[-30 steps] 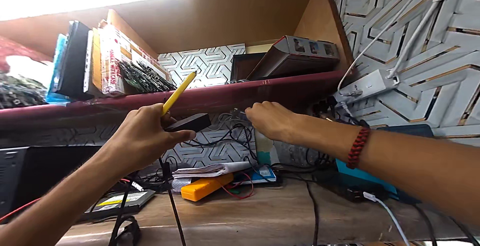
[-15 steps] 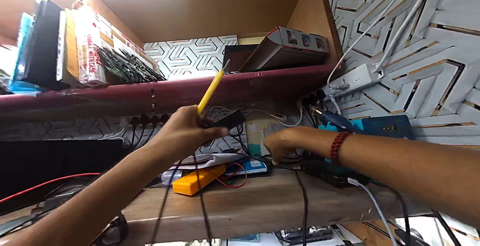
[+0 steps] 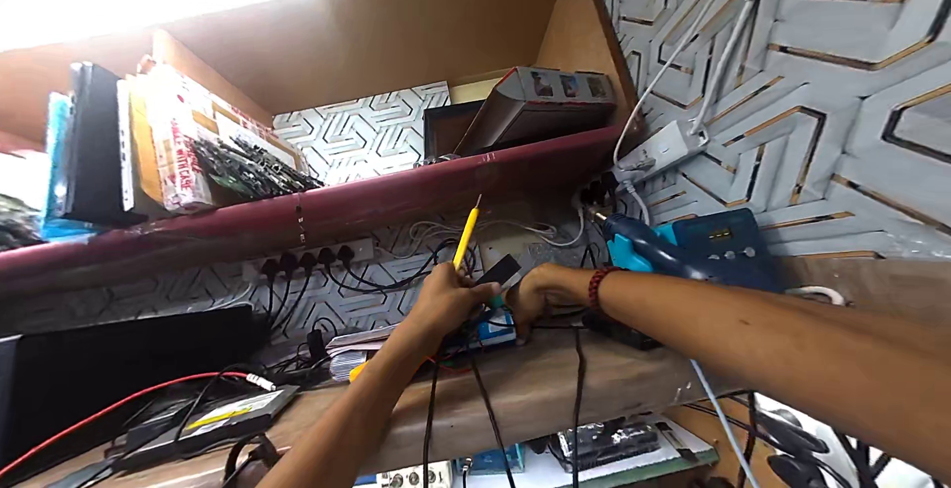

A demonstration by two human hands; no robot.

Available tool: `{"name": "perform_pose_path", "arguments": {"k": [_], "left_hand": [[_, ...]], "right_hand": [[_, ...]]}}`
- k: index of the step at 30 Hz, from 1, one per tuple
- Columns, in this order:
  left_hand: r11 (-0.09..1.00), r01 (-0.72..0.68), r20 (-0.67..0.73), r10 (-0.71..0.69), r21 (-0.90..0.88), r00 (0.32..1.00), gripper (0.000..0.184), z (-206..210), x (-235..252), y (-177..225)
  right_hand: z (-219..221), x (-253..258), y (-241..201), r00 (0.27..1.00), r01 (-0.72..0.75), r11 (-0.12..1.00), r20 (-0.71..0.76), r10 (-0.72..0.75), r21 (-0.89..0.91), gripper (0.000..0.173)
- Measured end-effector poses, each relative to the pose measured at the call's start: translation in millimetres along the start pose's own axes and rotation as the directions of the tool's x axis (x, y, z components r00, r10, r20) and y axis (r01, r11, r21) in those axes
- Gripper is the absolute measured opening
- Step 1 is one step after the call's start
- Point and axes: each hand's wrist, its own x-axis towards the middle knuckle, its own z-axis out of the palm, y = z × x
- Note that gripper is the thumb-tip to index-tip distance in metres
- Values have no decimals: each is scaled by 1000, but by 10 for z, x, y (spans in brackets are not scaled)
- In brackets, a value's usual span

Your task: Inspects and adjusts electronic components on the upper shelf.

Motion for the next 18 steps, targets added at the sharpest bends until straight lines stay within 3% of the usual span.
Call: {"name": "perform_pose_path", "arguments": {"k": [3, 7, 11, 16, 18], "left_hand": [[1000, -2, -76, 2, 3, 997, 36, -67, -20, 0], [999, 24, -209, -13, 49, 978, 39, -141, -8, -70], [995, 90, -283, -72, 53, 956, 41, -140, -19, -81], [993, 101, -255, -81, 66, 964, 41, -100, -14, -55], [993, 97, -248, -80, 60, 965, 40, -90, -22, -47]], "right_hand": [[-27, -41, -11, 998, 32, 987, -52, -24, 154, 46], [-215, -251, 170, 953, 216, 976, -211, -219, -38, 41], [-551, -563, 355, 957, 153, 988, -243, -156, -33, 31], [-874, -1058, 384, 979, 101, 994, -174, -109, -50, 31], [-972, -1136, 337, 972, 120, 983, -184, -144, -136, 26]]}}
